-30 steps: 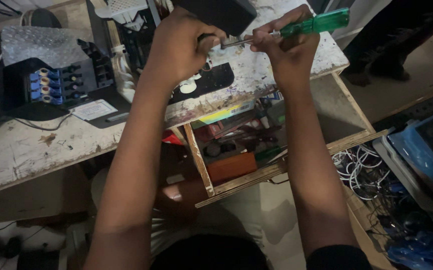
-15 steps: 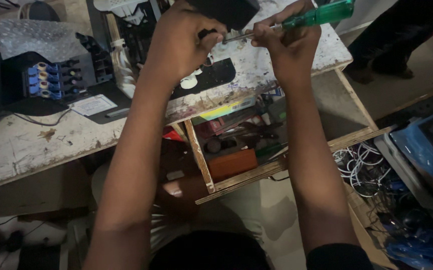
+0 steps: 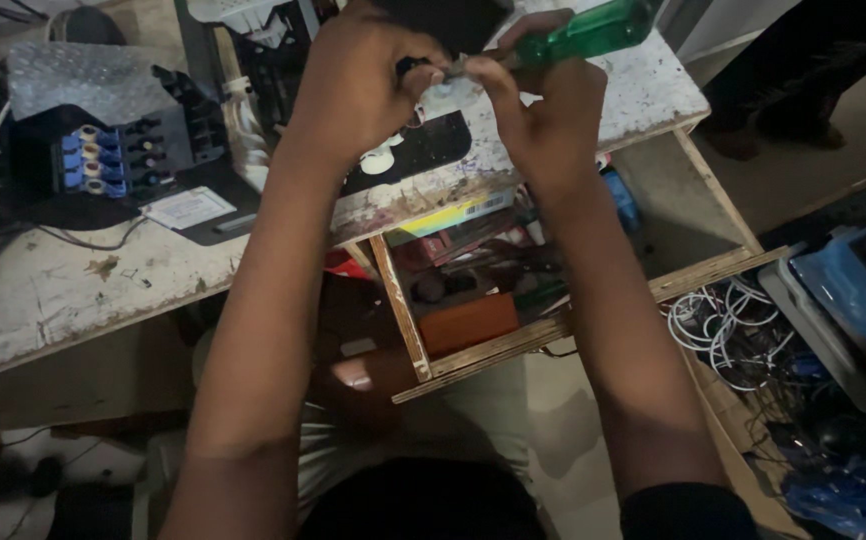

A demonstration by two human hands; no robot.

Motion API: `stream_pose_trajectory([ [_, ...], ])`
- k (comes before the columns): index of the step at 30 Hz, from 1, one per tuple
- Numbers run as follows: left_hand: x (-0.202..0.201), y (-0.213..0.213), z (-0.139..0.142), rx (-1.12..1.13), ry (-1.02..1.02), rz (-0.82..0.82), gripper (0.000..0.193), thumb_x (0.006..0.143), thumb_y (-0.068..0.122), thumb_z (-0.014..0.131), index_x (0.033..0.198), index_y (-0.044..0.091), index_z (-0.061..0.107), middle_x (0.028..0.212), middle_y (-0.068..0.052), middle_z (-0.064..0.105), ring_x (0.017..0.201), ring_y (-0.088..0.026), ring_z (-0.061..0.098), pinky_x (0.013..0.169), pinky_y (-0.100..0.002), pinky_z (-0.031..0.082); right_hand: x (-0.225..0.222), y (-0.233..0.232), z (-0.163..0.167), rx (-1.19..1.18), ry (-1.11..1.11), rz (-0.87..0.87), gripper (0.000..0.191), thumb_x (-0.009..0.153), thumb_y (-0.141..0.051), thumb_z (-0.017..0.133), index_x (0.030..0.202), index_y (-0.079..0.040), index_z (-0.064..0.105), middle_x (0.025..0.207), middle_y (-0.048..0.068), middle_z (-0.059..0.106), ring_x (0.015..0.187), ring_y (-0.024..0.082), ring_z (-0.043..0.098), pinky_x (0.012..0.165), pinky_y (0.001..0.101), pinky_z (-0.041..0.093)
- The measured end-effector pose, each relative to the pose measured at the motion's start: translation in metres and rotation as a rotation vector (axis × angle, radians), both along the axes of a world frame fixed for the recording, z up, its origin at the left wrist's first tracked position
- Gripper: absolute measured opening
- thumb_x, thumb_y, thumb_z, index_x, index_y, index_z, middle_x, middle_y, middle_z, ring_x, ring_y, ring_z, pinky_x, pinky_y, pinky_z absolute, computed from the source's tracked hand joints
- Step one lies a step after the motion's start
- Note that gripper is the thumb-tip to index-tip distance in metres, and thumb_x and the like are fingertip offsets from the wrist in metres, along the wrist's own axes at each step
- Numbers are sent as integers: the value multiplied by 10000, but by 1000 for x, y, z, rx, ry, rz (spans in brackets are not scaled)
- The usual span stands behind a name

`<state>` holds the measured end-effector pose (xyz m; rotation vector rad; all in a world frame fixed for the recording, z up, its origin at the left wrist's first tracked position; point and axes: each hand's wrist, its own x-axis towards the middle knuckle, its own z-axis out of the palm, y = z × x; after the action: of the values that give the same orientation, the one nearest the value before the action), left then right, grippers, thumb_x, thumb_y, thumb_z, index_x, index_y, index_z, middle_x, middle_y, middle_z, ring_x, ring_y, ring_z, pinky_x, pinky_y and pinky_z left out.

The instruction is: The person uses a screwdriver to remove screws from a printer's internal mechanism, detaches a white plastic component, and then reattaches it. The person continues to adjust and tighten screws on the printer's internal parts.

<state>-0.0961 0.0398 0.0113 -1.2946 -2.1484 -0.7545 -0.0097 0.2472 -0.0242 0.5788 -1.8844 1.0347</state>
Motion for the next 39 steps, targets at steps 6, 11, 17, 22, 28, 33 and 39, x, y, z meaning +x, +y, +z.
stream_pose_trajectory([
  [6, 0, -1, 0, -23, -27, 41, 150, 870, 178, 880, 1009, 149, 832, 835, -131, 705, 899, -341, 626, 801, -482, 484, -17, 12, -9, -299, -87, 219, 152, 1126, 48, 688, 1176, 5, 551, 987, 151, 744, 947, 222, 801, 822, 309, 681],
  [11, 0, -1, 0, 11, -18, 34, 161, 852, 181, 886, 1002, 162, 833, 838, -109, 708, 893, -321, 625, 813, -475, 486, -21, 20, -18, -417, -103, 330, 213, 1127, 87, 643, 1203, 8, 460, 1026, 182, 719, 925, 247, 802, 793, 318, 694],
  [17, -2, -4, -2, 29, 7, 22, 168, 842, 158, 897, 996, 146, 830, 853, -119, 694, 920, -322, 631, 803, -463, 491, -19, 16, -19, -456, -131, 333, 246, 1114, 92, 670, 1188, -6, 457, 1021, 172, 722, 896, 229, 787, 798, 317, 679],
  [22, -1, -3, -2, 53, 37, 9, 167, 843, 142, 885, 999, 153, 825, 899, -88, 718, 939, -298, 650, 814, -450, 508, -24, 14, -20, -450, -84, 377, 209, 1128, 78, 662, 1198, -3, 482, 1044, 168, 705, 939, 237, 783, 817, 353, 697],
  [28, -1, -2, -2, 17, 21, 40, 168, 849, 157, 889, 1003, 138, 823, 908, -118, 716, 894, -316, 674, 769, -463, 505, -23, 16, -22, -373, -102, 365, 203, 1128, 62, 676, 1188, 6, 489, 1021, 187, 733, 906, 240, 795, 798, 333, 680],
  [33, 0, -1, 0, 14, 30, 30, 158, 853, 140, 880, 1001, 136, 824, 905, -103, 728, 889, -301, 683, 774, -455, 514, -21, 15, -19, -321, -65, 318, 189, 1138, 64, 671, 1184, 14, 494, 1027, 192, 729, 930, 251, 800, 813, 336, 696],
  [39, 5, -1, 4, 22, -20, 57, 151, 851, 155, 882, 990, 134, 829, 882, -126, 722, 837, -298, 690, 743, -454, 513, -17, 12, -14, -364, -70, 343, 180, 1132, 60, 658, 1183, 10, 493, 1024, 191, 732, 922, 250, 807, 786, 327, 687],
])
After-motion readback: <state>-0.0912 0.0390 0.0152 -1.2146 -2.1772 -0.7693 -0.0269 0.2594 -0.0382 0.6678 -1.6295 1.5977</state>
